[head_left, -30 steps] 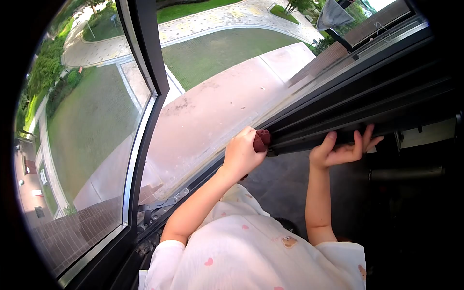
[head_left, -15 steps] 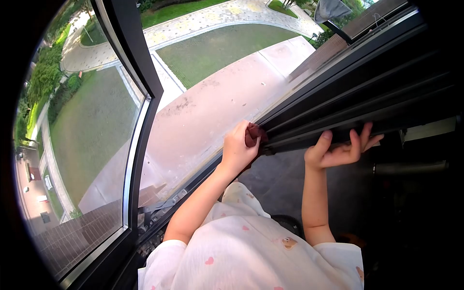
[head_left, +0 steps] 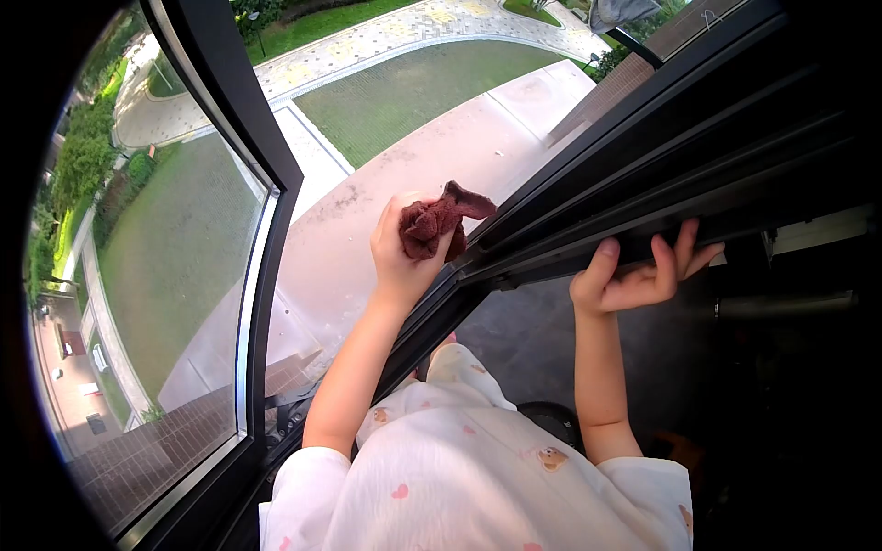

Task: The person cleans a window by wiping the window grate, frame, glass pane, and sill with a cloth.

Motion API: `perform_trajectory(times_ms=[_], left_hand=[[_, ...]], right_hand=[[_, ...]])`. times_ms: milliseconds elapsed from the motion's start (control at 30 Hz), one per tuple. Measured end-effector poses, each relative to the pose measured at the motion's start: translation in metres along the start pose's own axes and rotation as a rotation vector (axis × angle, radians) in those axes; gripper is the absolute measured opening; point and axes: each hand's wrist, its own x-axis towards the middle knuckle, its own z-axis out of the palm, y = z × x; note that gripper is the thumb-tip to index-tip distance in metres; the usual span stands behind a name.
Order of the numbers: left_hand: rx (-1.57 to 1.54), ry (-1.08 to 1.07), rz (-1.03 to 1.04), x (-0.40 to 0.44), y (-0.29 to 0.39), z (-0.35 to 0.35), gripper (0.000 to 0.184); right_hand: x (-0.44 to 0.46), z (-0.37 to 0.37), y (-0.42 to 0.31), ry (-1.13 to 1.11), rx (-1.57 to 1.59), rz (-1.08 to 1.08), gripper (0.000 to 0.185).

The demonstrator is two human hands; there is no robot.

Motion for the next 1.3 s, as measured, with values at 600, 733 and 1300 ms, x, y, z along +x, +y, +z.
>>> perform_trajectory(times_ms=[600, 733, 1300], left_hand=[[0.234, -0.382, 0.476, -0.067, -0.064, 0.009, 0.032], [0.19, -0.381, 0.398, -0.06, -0.045, 0.007, 0.03], [0.206, -0.431, 0.438, -0.08, -0.064, 0.003, 0.027]], right_hand=[[-0.001, 0.0, -0.002, -0.016, -0.039, 0.04, 0.033], [0.002, 0.0, -0.001, 0.002, -0.054, 0.023, 0.032], [-0.001, -0.002, -0.003, -0.025, -0.057, 0.025, 0.033]])
